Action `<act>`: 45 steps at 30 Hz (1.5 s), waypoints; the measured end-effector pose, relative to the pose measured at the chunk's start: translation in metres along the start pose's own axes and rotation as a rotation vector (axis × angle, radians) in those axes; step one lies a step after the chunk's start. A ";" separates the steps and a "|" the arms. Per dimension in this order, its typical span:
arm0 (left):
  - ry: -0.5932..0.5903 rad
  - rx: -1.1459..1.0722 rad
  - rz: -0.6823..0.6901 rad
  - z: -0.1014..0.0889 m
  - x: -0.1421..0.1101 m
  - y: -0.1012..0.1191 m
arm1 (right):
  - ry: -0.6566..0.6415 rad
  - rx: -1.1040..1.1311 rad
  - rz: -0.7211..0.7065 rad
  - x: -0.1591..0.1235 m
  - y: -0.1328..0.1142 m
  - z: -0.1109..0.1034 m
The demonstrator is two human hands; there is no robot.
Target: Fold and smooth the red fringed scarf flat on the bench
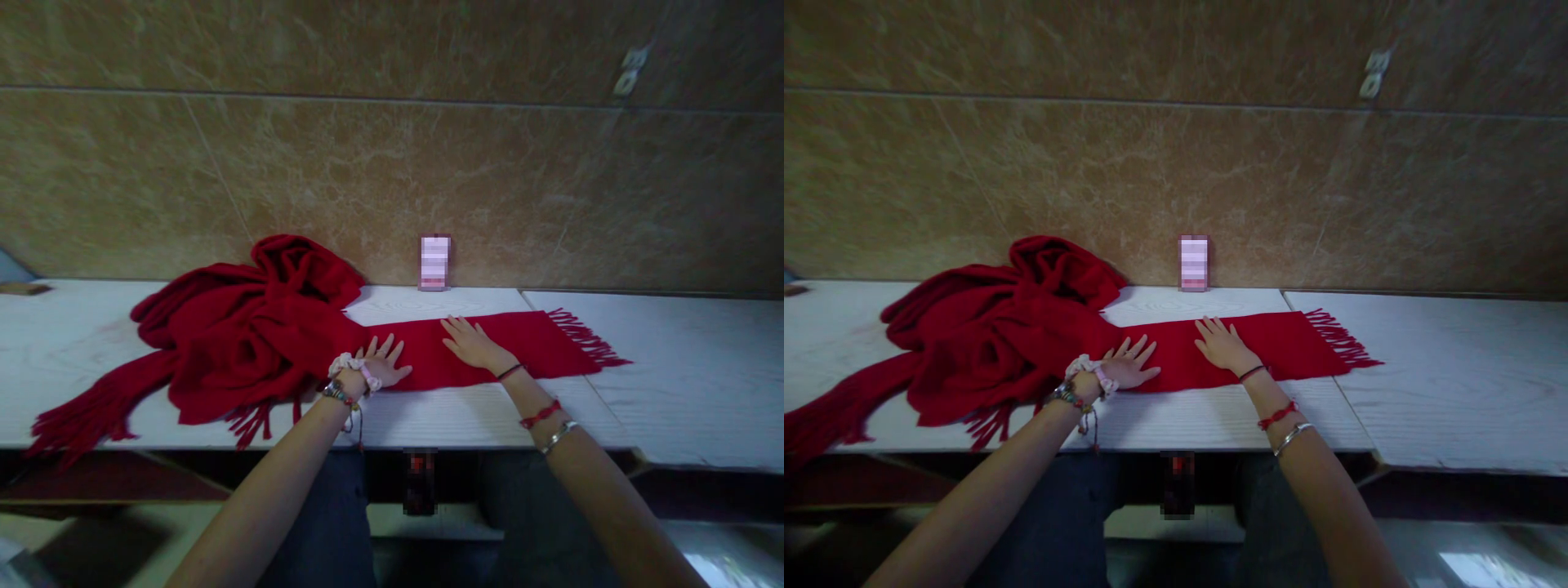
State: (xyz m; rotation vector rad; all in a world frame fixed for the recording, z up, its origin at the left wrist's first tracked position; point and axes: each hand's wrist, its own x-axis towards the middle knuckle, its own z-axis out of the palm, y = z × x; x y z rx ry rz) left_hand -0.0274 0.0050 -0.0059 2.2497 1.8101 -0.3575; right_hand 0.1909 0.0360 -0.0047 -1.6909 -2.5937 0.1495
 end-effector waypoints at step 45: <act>0.271 0.079 0.473 -0.013 -0.016 0.051 | 0.011 -0.184 0.072 0.011 0.017 -0.026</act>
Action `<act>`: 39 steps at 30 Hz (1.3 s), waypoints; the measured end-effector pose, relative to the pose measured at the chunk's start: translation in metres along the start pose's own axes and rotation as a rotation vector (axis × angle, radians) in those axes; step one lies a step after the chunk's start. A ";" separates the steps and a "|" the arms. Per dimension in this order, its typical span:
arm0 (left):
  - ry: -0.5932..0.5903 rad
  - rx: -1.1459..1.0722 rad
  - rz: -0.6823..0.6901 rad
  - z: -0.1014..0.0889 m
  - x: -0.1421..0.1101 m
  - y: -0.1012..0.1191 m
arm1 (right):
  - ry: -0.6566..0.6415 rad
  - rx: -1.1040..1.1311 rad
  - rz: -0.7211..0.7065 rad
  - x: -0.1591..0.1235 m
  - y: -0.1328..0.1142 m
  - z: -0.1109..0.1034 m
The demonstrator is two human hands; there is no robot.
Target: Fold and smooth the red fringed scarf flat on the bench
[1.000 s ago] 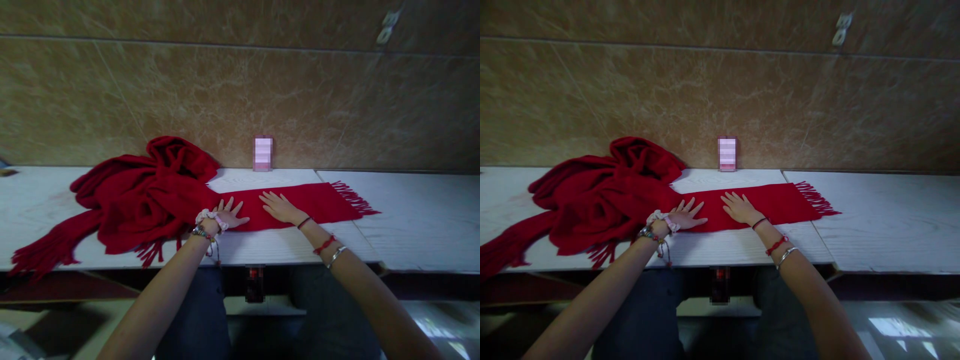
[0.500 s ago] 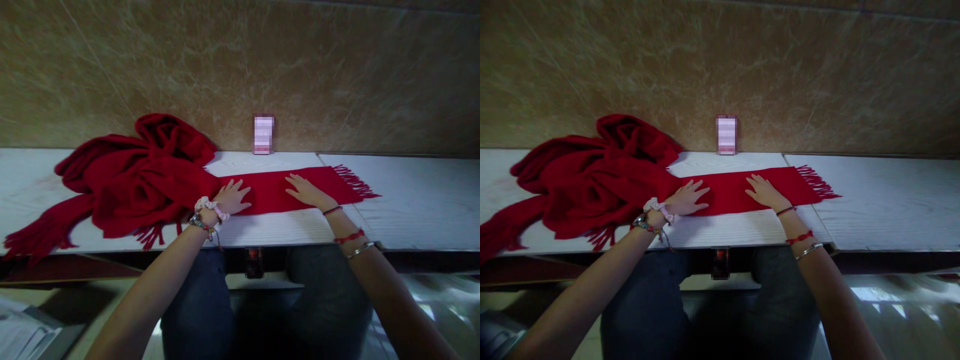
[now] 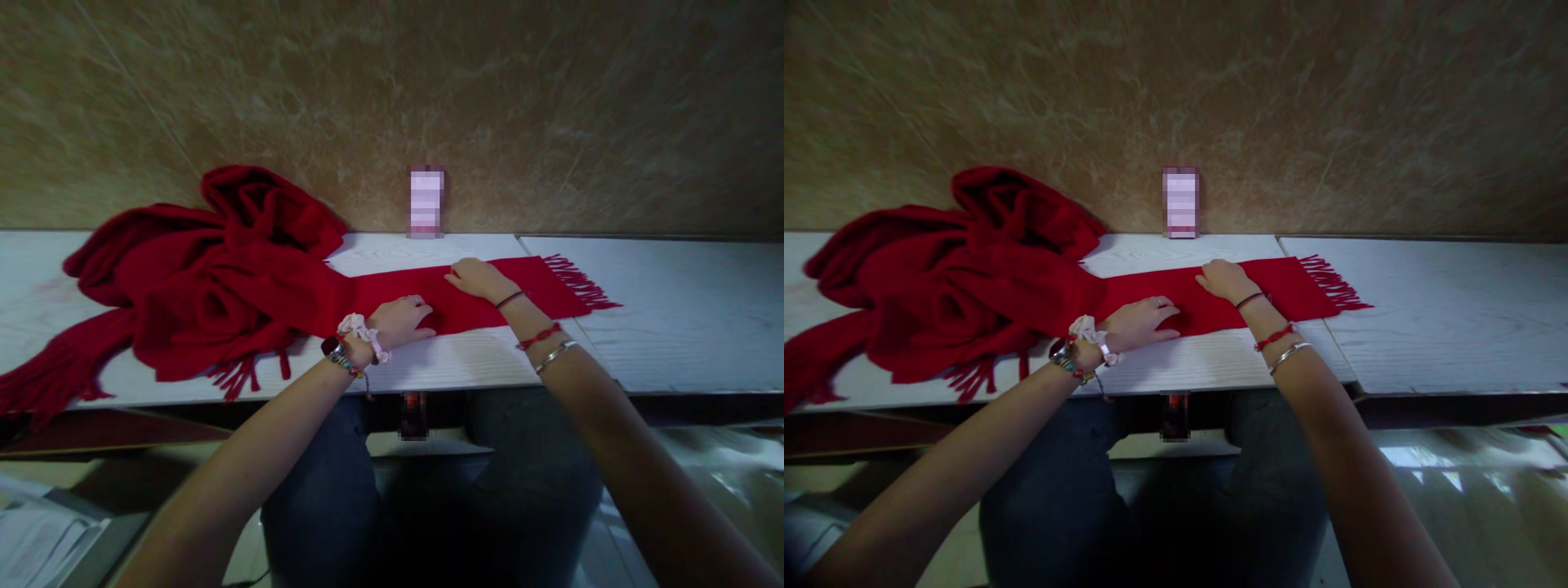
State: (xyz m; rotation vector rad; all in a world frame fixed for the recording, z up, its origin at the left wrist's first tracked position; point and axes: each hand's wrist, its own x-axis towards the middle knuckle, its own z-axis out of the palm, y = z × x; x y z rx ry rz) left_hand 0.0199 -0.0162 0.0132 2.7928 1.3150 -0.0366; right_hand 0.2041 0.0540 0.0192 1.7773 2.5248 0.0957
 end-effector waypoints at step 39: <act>0.080 -0.160 -0.176 0.000 0.008 0.070 | 0.276 0.051 0.164 0.031 -0.021 0.030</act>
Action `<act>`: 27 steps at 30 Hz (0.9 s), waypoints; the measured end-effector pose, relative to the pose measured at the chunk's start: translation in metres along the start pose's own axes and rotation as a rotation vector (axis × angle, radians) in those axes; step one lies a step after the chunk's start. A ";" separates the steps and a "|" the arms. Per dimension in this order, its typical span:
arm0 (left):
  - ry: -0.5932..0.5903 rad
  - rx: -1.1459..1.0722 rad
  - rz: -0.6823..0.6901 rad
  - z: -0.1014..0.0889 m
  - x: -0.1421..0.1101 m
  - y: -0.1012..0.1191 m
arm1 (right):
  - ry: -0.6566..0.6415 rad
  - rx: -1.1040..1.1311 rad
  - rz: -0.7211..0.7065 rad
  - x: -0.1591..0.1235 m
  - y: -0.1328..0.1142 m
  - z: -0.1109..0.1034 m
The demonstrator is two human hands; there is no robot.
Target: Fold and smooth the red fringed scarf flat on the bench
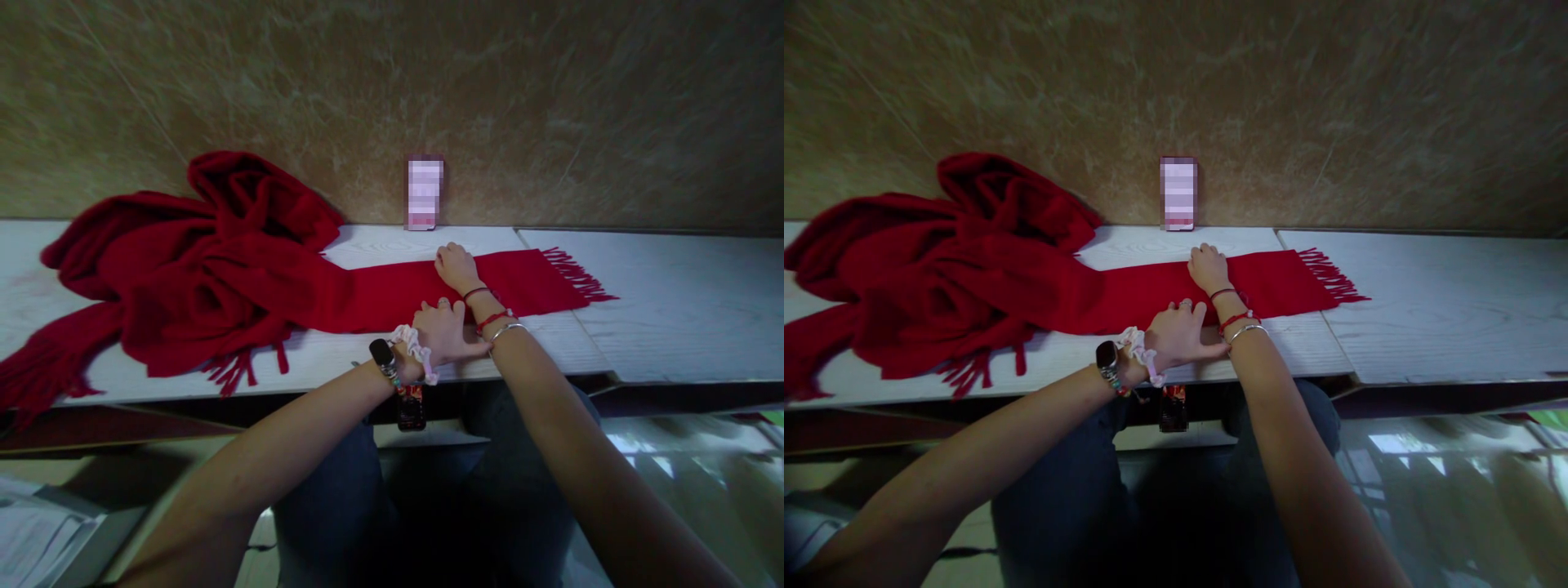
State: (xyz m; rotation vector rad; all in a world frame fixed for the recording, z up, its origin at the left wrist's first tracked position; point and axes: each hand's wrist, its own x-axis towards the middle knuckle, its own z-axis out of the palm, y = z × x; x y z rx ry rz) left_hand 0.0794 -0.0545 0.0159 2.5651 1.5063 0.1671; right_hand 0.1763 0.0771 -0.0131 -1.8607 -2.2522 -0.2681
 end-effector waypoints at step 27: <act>0.014 0.018 -0.048 -0.008 0.014 -0.014 | 0.057 0.153 0.050 0.009 0.007 0.015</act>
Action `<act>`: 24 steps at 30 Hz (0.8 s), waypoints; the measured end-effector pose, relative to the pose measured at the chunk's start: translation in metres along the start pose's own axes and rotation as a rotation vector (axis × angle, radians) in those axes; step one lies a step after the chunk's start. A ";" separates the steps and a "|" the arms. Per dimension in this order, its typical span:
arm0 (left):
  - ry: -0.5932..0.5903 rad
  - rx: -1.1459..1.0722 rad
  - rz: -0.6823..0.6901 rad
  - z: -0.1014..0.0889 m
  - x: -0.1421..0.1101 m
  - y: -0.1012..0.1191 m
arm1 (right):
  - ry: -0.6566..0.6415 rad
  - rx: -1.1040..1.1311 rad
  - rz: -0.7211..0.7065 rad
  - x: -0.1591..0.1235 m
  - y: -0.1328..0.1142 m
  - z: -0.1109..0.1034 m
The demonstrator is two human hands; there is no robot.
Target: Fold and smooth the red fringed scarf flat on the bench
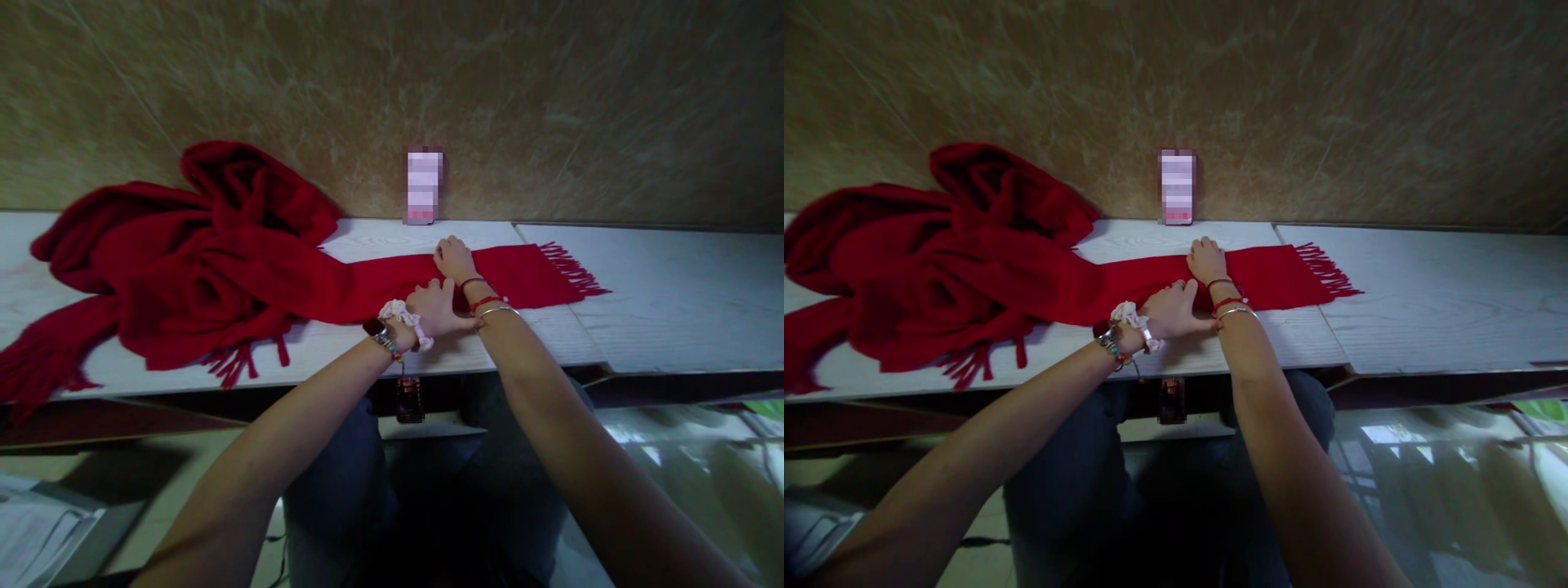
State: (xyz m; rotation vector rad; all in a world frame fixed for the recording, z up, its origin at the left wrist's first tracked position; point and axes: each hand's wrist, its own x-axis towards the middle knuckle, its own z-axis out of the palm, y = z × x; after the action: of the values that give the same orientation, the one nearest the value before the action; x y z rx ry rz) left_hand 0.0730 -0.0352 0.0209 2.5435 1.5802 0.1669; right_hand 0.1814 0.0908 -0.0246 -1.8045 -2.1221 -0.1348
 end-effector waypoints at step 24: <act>0.163 0.055 0.198 0.000 -0.009 0.008 | 0.002 -0.003 0.078 -0.019 -0.002 -0.013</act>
State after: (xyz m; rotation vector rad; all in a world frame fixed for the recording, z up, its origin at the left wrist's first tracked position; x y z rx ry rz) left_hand 0.0758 -0.0467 0.0225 2.7914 1.3986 0.3660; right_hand 0.1840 0.0689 -0.0186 -1.8845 -2.0480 -0.1203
